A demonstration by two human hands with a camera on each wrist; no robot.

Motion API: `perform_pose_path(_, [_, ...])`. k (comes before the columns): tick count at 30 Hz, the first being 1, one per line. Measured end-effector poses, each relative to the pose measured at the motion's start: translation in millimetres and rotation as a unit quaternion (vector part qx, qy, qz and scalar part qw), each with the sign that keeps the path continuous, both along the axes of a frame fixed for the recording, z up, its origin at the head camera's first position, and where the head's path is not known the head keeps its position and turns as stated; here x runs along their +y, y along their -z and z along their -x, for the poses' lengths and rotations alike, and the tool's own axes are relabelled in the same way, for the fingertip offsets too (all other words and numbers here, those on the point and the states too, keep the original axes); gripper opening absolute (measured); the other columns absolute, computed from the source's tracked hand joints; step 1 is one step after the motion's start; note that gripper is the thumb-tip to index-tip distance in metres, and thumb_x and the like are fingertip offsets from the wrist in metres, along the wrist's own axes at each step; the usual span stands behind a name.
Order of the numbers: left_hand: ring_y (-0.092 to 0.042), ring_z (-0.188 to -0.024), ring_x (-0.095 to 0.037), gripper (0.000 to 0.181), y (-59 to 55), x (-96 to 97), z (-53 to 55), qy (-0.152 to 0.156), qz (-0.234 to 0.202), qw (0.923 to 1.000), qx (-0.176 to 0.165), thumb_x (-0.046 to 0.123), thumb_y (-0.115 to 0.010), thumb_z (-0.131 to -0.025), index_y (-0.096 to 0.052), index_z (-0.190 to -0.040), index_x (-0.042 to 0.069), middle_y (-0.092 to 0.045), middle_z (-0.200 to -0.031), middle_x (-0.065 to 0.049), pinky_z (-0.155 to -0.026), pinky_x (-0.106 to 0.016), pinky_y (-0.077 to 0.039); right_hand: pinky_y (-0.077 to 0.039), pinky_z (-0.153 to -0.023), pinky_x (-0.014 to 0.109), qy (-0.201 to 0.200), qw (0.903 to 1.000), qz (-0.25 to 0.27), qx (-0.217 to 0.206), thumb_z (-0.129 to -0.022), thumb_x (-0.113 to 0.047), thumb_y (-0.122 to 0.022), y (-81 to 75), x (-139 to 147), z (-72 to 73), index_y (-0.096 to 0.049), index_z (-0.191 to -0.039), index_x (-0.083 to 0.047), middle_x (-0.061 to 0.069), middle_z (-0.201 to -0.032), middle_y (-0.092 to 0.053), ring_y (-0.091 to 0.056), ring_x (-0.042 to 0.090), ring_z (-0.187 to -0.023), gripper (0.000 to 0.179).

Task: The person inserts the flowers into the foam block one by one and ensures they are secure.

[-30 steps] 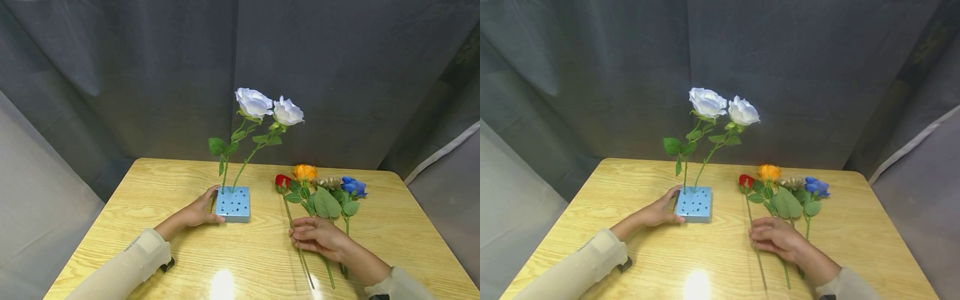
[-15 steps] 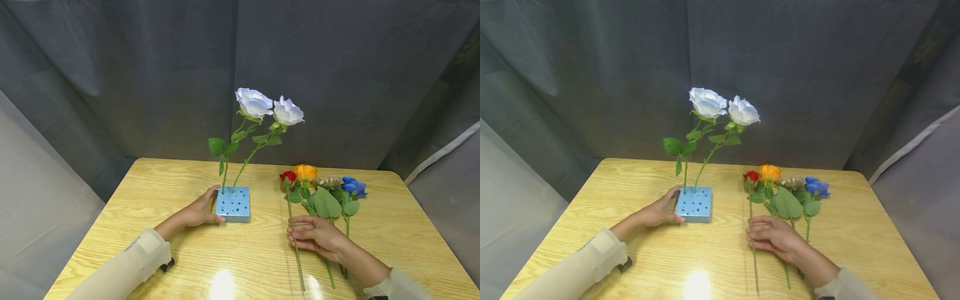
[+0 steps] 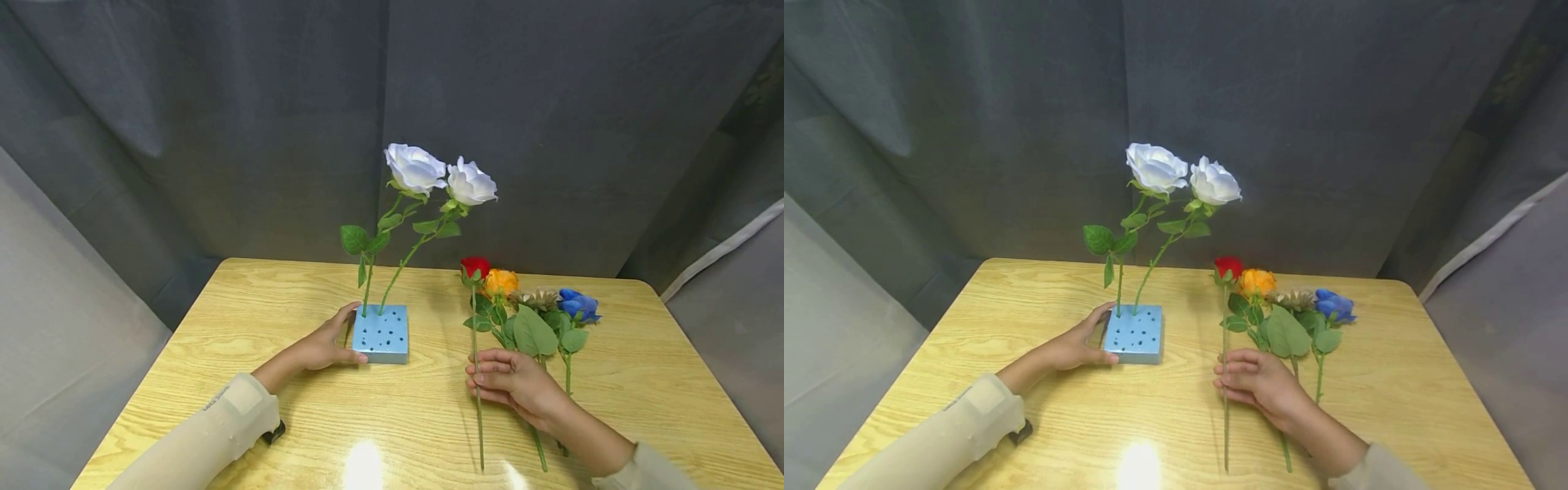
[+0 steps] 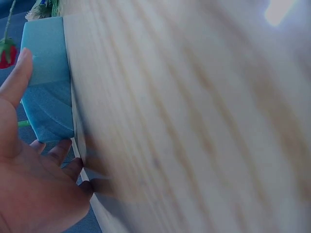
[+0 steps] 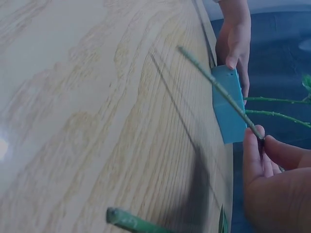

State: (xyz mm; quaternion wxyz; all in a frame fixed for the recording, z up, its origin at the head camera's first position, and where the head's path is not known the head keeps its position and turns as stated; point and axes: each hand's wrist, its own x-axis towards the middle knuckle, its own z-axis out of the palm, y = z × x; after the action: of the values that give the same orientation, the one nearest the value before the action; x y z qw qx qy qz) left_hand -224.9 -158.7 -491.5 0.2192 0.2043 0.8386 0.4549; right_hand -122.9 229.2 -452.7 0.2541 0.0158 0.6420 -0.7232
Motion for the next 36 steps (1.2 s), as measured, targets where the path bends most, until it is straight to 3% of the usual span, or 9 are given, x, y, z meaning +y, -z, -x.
perform_pose_path(23, [-0.008, -0.158, -0.038, 0.114, -1.1, 0.8, -0.5, -0.001, -0.001, 1.0, -0.002, 0.038, -0.086, -0.086, -0.007, -0.167, 0.021, -0.011, -0.172, -0.018, -0.122, -0.064, -0.016, -0.058, -0.092, 0.039, 0.032, 0.9939, -0.037, 0.099, -0.099, -0.003, -0.068, -18.4, -17, -5.3, -0.061, -0.123, 0.013, 0.009, -0.107, -0.076, -0.075, 0.02, -0.101, 0.03])
perform_pose_path(36, [-0.007, -0.158, -0.038, 0.115, 0.2, 0.4, 0.6, -0.002, -0.001, 1.0, -0.005, 0.041, -0.086, -0.085, -0.007, -0.167, 0.023, -0.01, -0.172, -0.017, -0.122, -0.065, -0.016, -0.06, -0.089, 0.038, 0.053, 0.9832, -0.063, 0.163, -0.096, 0.003, -0.068, -27.9, -32, -3.1, -0.062, -0.118, 0.017, 0.021, -0.108, -0.075, -0.076, 0.023, -0.099, 0.026])
